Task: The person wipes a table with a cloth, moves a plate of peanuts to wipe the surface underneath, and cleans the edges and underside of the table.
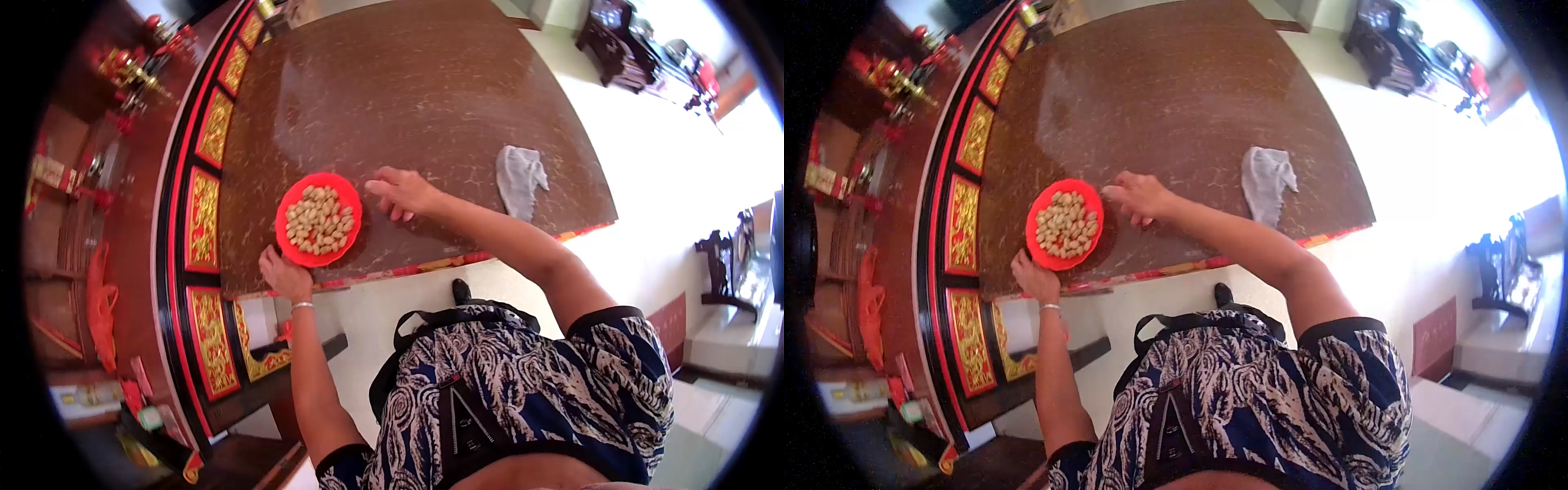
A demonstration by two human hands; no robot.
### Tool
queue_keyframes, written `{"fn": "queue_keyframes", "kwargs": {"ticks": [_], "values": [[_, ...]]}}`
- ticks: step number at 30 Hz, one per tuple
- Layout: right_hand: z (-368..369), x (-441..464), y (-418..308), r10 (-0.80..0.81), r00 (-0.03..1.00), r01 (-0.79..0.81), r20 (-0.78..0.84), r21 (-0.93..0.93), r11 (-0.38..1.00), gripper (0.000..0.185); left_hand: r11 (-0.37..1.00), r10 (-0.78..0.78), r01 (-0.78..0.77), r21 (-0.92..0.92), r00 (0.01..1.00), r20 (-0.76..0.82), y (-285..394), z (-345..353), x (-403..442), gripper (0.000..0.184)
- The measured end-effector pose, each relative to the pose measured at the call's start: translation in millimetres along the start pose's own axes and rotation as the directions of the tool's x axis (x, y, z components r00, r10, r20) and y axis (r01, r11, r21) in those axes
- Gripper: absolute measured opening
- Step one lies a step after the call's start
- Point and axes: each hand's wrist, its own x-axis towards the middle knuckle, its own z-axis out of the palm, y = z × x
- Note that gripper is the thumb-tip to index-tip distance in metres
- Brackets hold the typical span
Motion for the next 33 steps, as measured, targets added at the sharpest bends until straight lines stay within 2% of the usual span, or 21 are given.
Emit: {"fn": "queue_keyframes", "kwargs": {"ticks": [1, 2, 3, 4, 5, 6, 7, 9, 10, 12, 13, 16, 17, 19, 21, 23, 25, 26, 28, 30, 33], "values": [[-18, -10, 2, -0.136, 0.986, 0.125, -0.091, -0.124, 0.984, 0.039, 1.0, 0.017, -0.017, -0.021, 1.0, 0.005, 1, 0, 0, 0.038], [-41, -10, 26, -0.427, 0.867, 0.329, -0.258, -0.349, 0.878, 0.029, 1.0, 0.006, -0.005, -0.002, 1.0, 0.01, 2, -1, 0, 0.039], [-68, -27, 31, -0.612, 0.728, 0.394, -0.309, -0.542, 0.742, 0.025, 1.0, -0.008, 0.008, 0.021, 1.0, 0.017, 2, -2, -1, 0.039], [-95, -39, 42, -0.66, 0.647, 0.329, -0.383, -0.64, 0.694, 0.022, 1.0, 0.003, -0.003, 0.007, 1.0, 0.027, 2, -2, -1, 0.039], [-125, -55, 47, -0.615, 0.683, 0.199, -0.395, -0.709, 0.677, 0.022, 1.0, -0.009, 0.009, 0.008, 0.999, 0.033, 1, -2, -1, 0.04], [-141, -71, 59, -0.595, 0.615, 0.082, -0.517, -0.709, 0.701, 0.026, 1.0, -0.02, 0.019, 0.011, 0.999, 0.04, 0, -1, -1, 0.041], [-159, -82, 75, -0.555, 0.642, 0.018, -0.528, -0.714, 0.699, 0.031, 1.0, -0.009, 0.009, 0.004, 0.999, 0.05, 1, -2, 0, 0.041], [-170, -89, 108, -0.548, 0.677, -0.135, -0.491, -0.815, 0.563, 0.044, 0.999, -0.019, 0.016, 0.045, 0.999, 0.049, 4, -2, 0, 0.041], [-162, -90, 116, -0.539, 0.677, -0.147, -0.501, -0.809, 0.569, 0.044, 1.0, -0.006, 0.005, 0.029, 0.998, 0.056, -1, 0, 0, 0.045], [-139, -83, 126, -0.573, 0.723, -0.161, -0.386, -0.901, 0.403, 0.054, 1.0, -0.002, 0.0, 0.026, 0.997, 0.073, 4, -3, 1, 0.048], [-137, -77, 127, -0.562, 0.727, -0.167, -0.395, -0.895, 0.413, 0.054, 1.0, -0.002, 0.0, 0.026, 0.996, 0.084, 5, -5, 1, 0.051], [-143, -50, 119, -0.643, 0.74, 0.046, -0.196, -0.94, 0.339, 0.057, 1.0, -0.014, 0.012, 0.028, 0.996, 0.087, 10, -4, 2, 0.054], [-142, -41, 111, -0.637, 0.745, 0.047, -0.198, -0.937, 0.346, 0.057, 0.999, -0.026, 0.023, 0.025, 0.994, 0.102, 13, -8, 2, 0.054], [-141, -12, 90, -0.603, 0.797, 0.211, 0.02, -0.945, 0.249, 0.055, 1.0, 0.014, -0.015, 0.013, 0.997, 0.08, 8, -4, 1, 0.053], [-131, 34, 83, -0.69, 0.713, 0.293, 0.121, -0.946, 0.138, 0.054, 0.999, 0.053, -0.053, 0.001, 0.997, 0.061, 3, -2, 1, 0.053], [-117, 74, 63, -0.709, 0.691, 0.342, 0.137, -0.927, 0.154, 0.054, 0.999, 0.04, -0.041, 0.001, 0.994, 0.104, 1, -3, 1, 0.053], [-112, 127, 54, -0.757, 0.636, 0.324, 0.149, -0.942, 0.087, 0.055, 0.999, 0.04, -0.042, 0.022, 0.993, 0.11, 6, -5, 3, 0.053], [-118, 144, 44, -0.759, 0.633, 0.33, 0.151, -0.94, 0.088, 0.055, 0.999, 0.035, -0.034, -0.005, 0.993, 0.11, 8, -5, 3, 0.054], [-135, 167, 26, -0.597, 0.802, 0.166, 0.016, -0.966, 0.197, 0.058, 0.999, 0.04, -0.038, -0.024, 0.992, 0.117, 7, -11, 4, 0.054], [-171, 177, 23, -0.535, 0.845, 0.007, -0.003, -1.0, 0.016, 0.059, 0.999, 0.036, -0.037, 0.005, 0.991, 0.13, 9, -8, 4, 0.056], [-239, 158, 32, -0.459, 0.851, -0.158, -0.255, -0.958, 0.24, 0.065, 0.998, 0.057, -0.058, 0.005, 0.99, 0.127, 3, -6, 2, 0.058]]}}
